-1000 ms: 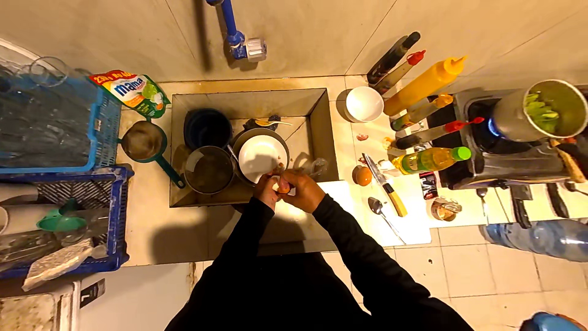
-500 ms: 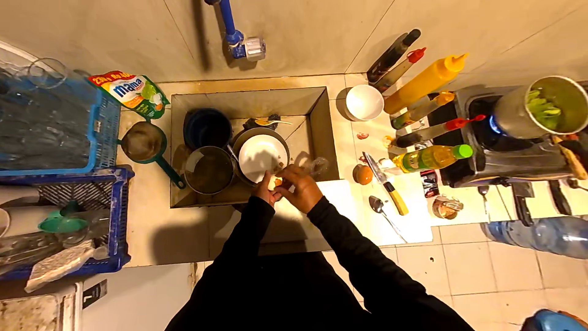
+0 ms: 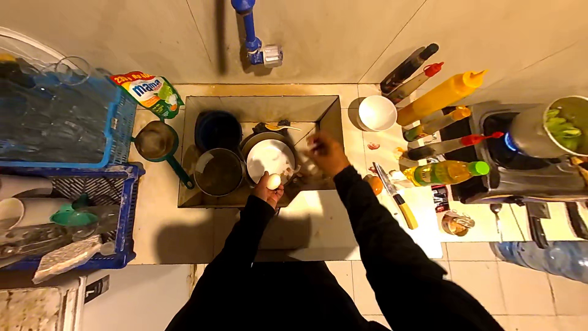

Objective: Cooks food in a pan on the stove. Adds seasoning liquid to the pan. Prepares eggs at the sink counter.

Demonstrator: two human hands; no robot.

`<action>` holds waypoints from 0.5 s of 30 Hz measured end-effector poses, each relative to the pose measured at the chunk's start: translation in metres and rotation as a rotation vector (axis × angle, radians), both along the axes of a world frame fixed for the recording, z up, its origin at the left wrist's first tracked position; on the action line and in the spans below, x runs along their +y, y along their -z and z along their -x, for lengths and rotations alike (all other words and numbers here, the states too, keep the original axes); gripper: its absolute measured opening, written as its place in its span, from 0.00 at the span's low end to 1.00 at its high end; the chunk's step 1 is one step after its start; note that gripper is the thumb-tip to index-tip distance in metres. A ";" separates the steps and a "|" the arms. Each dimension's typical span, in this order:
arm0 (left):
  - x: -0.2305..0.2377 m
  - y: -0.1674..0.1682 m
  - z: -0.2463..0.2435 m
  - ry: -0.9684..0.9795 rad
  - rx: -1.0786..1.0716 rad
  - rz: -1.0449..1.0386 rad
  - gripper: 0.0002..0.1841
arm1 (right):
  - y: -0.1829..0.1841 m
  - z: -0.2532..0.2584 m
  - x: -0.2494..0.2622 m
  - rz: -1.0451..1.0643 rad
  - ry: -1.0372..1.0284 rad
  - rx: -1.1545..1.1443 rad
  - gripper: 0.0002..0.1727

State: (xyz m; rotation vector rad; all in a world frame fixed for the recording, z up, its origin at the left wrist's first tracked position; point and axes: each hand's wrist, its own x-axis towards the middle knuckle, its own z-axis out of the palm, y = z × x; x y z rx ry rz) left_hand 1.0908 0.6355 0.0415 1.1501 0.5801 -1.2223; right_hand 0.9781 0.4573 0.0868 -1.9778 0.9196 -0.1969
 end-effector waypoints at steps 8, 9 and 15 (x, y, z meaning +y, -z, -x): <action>-0.014 -0.008 -0.035 0.037 -0.197 0.125 0.18 | -0.054 -0.157 -0.120 -0.178 0.084 -0.166 0.32; -0.017 -0.010 -0.039 0.018 -0.183 0.135 0.19 | -0.055 -0.166 -0.125 -0.185 0.068 -0.164 0.28; -0.023 -0.007 -0.056 -0.079 -0.053 0.168 0.21 | -0.055 -0.178 -0.141 -0.213 -0.063 -0.173 0.20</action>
